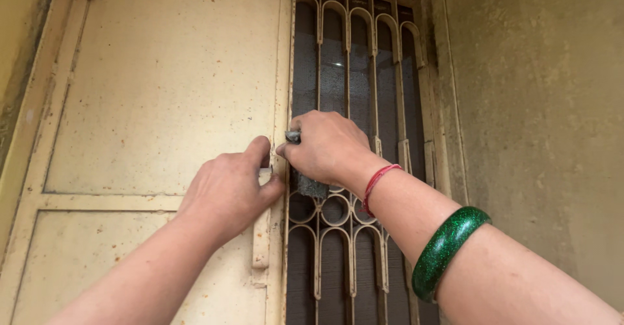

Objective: The person sands the wooden frame, shutter, and latch area of a window using a piece of sandpaper.

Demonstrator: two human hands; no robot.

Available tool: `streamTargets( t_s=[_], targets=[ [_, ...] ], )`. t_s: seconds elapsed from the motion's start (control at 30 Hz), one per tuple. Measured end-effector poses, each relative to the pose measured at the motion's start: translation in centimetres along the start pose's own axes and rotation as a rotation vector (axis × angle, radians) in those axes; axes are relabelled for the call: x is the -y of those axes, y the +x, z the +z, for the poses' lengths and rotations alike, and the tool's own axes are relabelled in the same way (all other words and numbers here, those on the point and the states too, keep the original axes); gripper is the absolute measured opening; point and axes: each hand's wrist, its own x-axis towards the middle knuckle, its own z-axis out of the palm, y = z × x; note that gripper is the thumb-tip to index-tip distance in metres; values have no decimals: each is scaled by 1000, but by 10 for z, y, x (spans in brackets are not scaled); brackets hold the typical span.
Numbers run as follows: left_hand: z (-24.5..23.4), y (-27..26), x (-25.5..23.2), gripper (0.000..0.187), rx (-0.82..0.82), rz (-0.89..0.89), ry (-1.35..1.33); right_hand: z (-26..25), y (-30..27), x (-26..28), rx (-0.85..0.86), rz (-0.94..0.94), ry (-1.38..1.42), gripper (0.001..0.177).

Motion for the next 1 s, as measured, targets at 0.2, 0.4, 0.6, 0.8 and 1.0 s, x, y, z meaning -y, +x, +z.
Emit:
streamTargets(
  t_s=[0.2,0.4,0.6,0.8,1.0],
  targets=[
    [14,9,4,48,-17,-1,-23,17,9,-5,-64,-13,32,36],
    [21,12,10,53,-17,10,0,26,15,-2,-23,66,24,43],
    [22,15,8,55,41,-25,12,31,20,0,-8,110,38,46],
    [23,14,13,54,-6,21,-4,32,20,-1,-14,107,69,50],
    [2,11,31,58,131,33,102,28,20,1,39,98,45,52]
  ],
)
